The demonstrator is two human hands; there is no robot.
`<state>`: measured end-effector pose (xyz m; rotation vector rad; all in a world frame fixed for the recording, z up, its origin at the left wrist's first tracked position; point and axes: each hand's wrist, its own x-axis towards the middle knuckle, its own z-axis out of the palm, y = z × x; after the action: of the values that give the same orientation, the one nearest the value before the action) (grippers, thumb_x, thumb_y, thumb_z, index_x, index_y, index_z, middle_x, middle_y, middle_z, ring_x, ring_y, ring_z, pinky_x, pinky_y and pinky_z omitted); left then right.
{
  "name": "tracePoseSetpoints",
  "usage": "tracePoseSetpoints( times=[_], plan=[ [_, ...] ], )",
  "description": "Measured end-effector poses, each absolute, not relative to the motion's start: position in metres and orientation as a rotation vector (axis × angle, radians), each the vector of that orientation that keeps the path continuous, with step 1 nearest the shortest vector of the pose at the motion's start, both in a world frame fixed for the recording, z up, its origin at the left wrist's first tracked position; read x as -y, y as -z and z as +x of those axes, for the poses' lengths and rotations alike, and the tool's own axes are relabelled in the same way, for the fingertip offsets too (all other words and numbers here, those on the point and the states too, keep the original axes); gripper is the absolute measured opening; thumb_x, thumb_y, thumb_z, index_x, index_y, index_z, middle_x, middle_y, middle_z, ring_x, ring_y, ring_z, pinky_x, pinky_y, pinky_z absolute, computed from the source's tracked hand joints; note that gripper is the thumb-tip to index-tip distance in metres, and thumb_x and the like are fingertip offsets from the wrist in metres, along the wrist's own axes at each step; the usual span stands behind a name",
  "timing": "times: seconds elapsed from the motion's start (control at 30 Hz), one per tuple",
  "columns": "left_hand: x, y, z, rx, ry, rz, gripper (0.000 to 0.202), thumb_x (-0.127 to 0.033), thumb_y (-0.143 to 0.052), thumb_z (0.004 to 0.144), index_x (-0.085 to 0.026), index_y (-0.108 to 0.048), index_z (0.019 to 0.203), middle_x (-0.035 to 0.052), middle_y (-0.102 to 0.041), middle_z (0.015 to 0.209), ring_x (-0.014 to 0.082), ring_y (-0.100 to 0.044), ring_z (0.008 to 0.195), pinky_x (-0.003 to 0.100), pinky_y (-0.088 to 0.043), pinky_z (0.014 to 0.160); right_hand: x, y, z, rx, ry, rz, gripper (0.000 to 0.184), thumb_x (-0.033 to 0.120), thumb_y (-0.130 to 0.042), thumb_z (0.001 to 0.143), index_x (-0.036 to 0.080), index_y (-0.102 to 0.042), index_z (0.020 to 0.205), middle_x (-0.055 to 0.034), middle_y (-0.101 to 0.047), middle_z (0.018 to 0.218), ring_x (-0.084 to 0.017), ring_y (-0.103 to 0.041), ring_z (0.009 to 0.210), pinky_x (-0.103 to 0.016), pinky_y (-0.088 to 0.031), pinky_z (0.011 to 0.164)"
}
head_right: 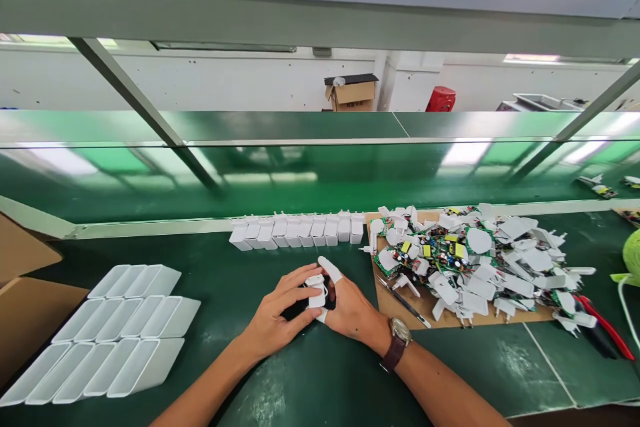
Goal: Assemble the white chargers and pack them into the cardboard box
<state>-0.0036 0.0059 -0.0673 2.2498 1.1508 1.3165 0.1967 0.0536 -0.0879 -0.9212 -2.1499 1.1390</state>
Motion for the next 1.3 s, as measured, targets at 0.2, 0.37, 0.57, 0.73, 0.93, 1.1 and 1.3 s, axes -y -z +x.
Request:
tracePoseSetpoints(
  times=[0.2, 0.37, 0.57, 0.73, 0.93, 1.1, 1.3],
  plan=[
    [-0.004, 0.064, -0.003, -1.258, -1.428, 2.217, 0.027, -0.015, -0.072, 0.092, -0.024, -0.067, 0.116, 0.0137, -0.07, 0.127, 0.0269, -0.069, 0.115, 0.047, -0.063, 0.095, -0.051, 0.084, 0.195, 2.168, -1.057, -0.928, 0.081, 0.023, -0.067, 0.087, 0.025, -0.028, 0.158, -0.0081, -0.064, 0.115, -0.016, -0.058, 0.075, -0.037, -0.056, 0.075],
    [-0.003, 0.062, -0.006, -1.145, -1.301, 2.178, 0.022, -0.016, -0.07, 0.093, -0.023, -0.068, 0.114, 0.0142, -0.069, 0.134, 0.0291, -0.066, 0.126, 0.05, -0.061, 0.102, -0.057, 0.081, 0.198, 2.174, -1.242, -0.865, 0.096, 0.023, -0.075, 0.081, 0.023, -0.024, 0.162, 0.0021, -0.06, 0.084, -0.016, -0.057, 0.068, -0.029, -0.052, 0.061],
    [-0.002, 0.056, 0.002, -1.127, -1.365, 2.231, 0.023, -0.013, -0.074, 0.087, -0.022, -0.067, 0.107, 0.0135, -0.072, 0.12, 0.0289, -0.067, 0.116, 0.05, -0.061, 0.095, -0.063, 0.074, 0.197, 2.132, -1.412, -0.894, 0.108, 0.023, -0.084, 0.07, 0.024, -0.027, 0.161, -0.0063, -0.066, 0.112, -0.023, -0.066, 0.091, -0.036, -0.056, 0.08],
    [0.002, 0.052, 0.004, -1.194, -1.405, 2.306, 0.023, -0.009, -0.072, 0.084, -0.022, -0.063, 0.101, 0.013, -0.073, 0.118, 0.0274, -0.068, 0.109, 0.048, -0.06, 0.091, -0.056, 0.059, 0.194, 2.192, -1.405, -1.011, 0.105, 0.026, -0.081, 0.07, 0.025, -0.029, 0.161, -0.0117, -0.059, 0.132, -0.029, -0.065, 0.104, -0.044, -0.054, 0.089],
    [0.007, 0.05, -0.007, -1.186, -1.143, 2.342, 0.018, -0.012, -0.069, 0.092, -0.022, -0.064, 0.106, 0.0169, -0.068, 0.137, 0.0292, -0.066, 0.125, 0.046, -0.06, 0.099, -0.056, 0.062, 0.194, 2.186, -1.36, -0.982, 0.105, 0.031, -0.081, 0.072, 0.024, -0.027, 0.161, -0.0111, -0.06, 0.13, -0.029, -0.064, 0.108, -0.042, -0.053, 0.092],
    [0.013, 0.049, -0.006, -1.29, -1.069, 2.409, 0.016, -0.019, -0.069, 0.094, -0.023, -0.067, 0.109, 0.0175, -0.063, 0.141, 0.0289, -0.066, 0.126, 0.043, -0.061, 0.096, -0.057, 0.072, 0.192, 2.181, -1.34, -0.924, 0.111, 0.033, -0.085, 0.07, 0.024, -0.023, 0.162, -0.011, -0.059, 0.131, -0.028, -0.065, 0.105, -0.042, -0.052, 0.092],
    [0.016, 0.025, -0.015, -1.458, -1.035, 2.361, 0.006, -0.026, -0.071, 0.092, -0.023, -0.066, 0.093, 0.0123, -0.072, 0.124, 0.0247, -0.071, 0.113, 0.039, -0.061, 0.093, -0.052, 0.082, 0.199, 2.209, -1.21, -0.886, 0.096, 0.028, -0.077, 0.08, 0.023, -0.025, 0.16, -0.0092, -0.058, 0.12, -0.019, -0.061, 0.085, -0.04, -0.053, 0.083]
  ],
)
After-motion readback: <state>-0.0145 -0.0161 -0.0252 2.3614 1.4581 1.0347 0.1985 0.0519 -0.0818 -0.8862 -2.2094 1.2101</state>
